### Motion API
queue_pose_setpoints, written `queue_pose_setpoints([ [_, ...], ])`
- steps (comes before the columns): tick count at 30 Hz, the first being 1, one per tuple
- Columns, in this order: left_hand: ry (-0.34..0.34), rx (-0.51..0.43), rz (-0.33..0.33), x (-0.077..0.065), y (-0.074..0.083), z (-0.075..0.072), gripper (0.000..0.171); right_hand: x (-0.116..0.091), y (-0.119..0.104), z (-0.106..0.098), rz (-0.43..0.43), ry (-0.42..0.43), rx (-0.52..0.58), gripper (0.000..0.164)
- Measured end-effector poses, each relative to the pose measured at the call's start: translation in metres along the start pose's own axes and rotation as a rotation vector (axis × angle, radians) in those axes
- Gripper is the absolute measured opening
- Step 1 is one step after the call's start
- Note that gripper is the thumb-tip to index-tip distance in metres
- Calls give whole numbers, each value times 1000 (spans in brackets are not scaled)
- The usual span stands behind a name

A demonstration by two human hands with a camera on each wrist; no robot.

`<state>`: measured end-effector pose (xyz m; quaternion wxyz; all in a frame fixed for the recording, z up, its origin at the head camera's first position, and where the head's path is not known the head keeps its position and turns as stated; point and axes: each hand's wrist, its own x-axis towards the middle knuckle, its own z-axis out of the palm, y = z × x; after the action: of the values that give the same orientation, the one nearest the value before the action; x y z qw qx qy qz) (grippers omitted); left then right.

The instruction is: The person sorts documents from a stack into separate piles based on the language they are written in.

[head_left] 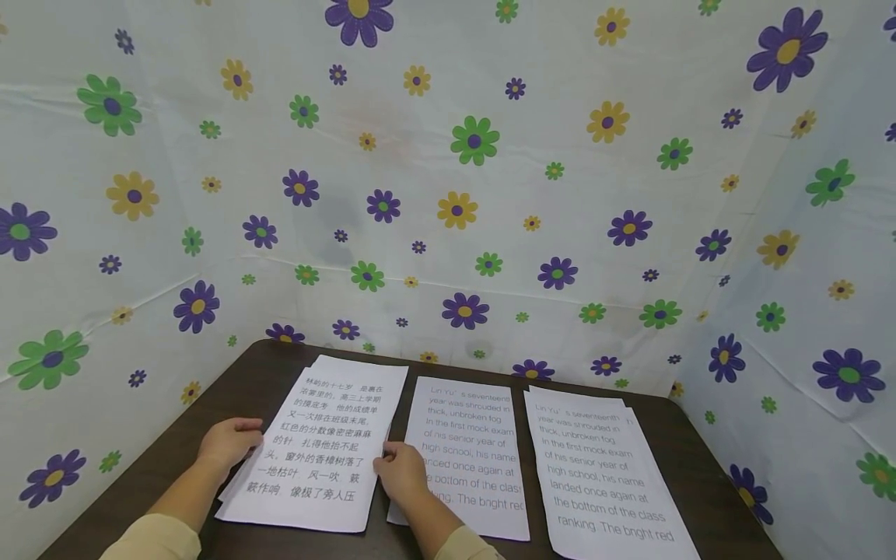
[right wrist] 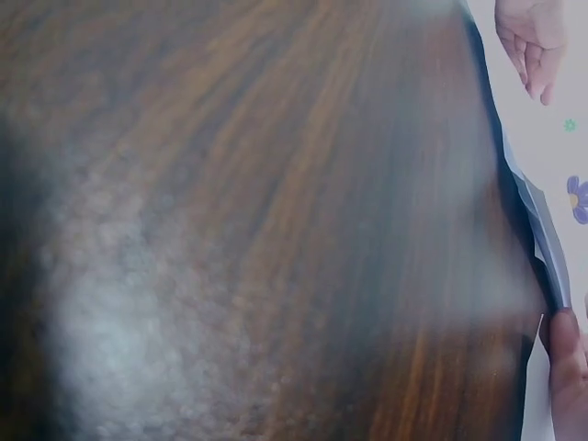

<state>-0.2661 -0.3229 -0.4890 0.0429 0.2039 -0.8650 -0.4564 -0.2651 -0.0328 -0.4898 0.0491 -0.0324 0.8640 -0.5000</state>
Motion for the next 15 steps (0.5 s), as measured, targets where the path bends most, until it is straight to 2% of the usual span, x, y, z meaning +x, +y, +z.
queue_pose_setpoints([
  [7, -9, -58, -2, -3, 3, -1, 50, -3, -4, -1, 13, 2, -7, 42],
  [11, -10, -58, 10, -7, 10, -3, 56, -3, -6, -5, 4, 5, -4, 44],
  [15, -45, -57, 39, -11, 20, -5, 66, -2, -9, -10, -4, 3, 19, 50],
])
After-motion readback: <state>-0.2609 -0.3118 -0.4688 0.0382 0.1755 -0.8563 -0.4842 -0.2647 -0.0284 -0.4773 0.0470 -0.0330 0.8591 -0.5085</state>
